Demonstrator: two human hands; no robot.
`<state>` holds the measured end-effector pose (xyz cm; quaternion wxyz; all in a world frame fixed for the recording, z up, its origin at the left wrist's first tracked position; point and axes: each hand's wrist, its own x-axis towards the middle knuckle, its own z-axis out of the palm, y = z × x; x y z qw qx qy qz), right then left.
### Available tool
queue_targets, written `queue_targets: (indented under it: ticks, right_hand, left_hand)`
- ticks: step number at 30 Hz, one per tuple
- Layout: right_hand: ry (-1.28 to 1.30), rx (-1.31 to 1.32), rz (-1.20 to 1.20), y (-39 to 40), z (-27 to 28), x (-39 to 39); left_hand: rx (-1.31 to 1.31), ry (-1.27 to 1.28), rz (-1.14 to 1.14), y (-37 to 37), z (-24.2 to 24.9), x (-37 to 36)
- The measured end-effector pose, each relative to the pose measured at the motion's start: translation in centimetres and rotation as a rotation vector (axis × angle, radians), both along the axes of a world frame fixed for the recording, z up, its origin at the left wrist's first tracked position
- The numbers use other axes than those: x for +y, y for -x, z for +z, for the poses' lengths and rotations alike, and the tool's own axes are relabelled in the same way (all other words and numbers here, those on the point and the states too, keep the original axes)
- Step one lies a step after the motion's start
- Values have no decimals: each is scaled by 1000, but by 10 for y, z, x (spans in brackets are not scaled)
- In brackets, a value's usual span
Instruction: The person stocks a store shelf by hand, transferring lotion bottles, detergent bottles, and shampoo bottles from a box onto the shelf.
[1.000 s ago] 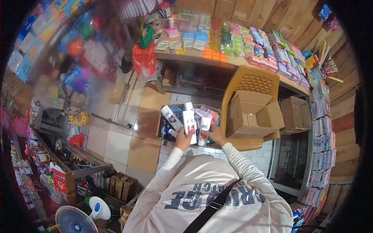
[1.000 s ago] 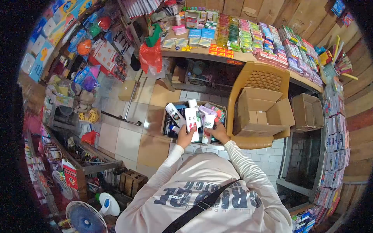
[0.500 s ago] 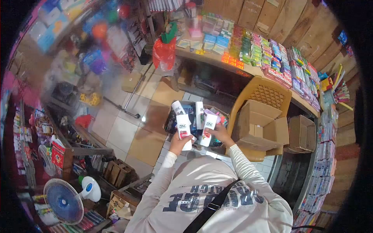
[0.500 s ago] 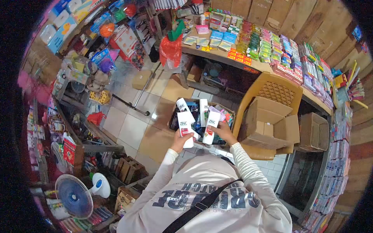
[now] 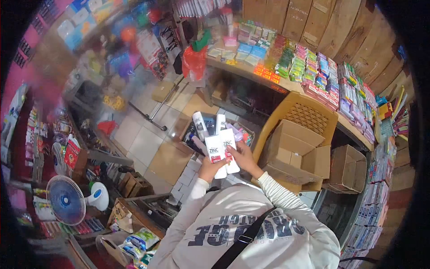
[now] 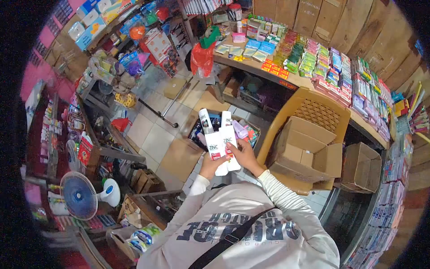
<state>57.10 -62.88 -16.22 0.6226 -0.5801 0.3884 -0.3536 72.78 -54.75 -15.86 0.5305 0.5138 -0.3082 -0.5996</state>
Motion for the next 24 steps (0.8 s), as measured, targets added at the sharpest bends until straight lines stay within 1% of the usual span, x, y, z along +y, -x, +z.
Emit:
queue_targets:
  ticks: [2, 3, 6, 7, 10, 11, 14, 15, 18, 19, 21, 22, 23, 24]
  right_hand:
    - [20, -37, -29, 7, -4, 7]
    - [81, 2, -22, 9, -5, 11]
    - [46, 68, 111, 19, 29, 29]
    - [87, 67, 175, 18, 17, 32]
    - [10, -84, 347, 8, 13, 48]
    - [-27, -51, 444, 7, 15, 50]
    - [30, -96, 685, -5, 20, 56]
    - [-76, -147, 753, -10, 26, 62]
    - [109, -24, 942, -31, 48, 74]
    - [131, -105, 973, -39, 66, 84]
    - [225, -41, 1081, -47, 91, 97]
    - [276, -12, 1132, -53, 95, 103]
    - [250, -48, 1157, -62, 93, 111]
    - [288, -67, 1183, -70, 92, 119]
  left_hand:
    - [4, 34, 62, 19, 7, 8]
    - [5, 54, 98, 28, 10, 13]
    - [-6, 56, 211, 42, 8, 34]
    - [-4, 32, 254, 46, 19, 43]
    - [-77, 16, 356, 47, 42, 71]
    - [-147, 30, 396, 44, 44, 80]
    - [-360, 61, 534, 31, 46, 113]
    - [-342, 53, 620, 30, 48, 124]
    - [-449, 69, 723, 22, 62, 158]
    - [-405, 140, 792, 23, 57, 169]
    - [-402, 153, 868, 21, 65, 189]
    - [-402, 160, 906, 21, 71, 199]
    - [-463, 170, 974, 21, 77, 209]
    - [-476, 191, 1033, 21, 77, 217]
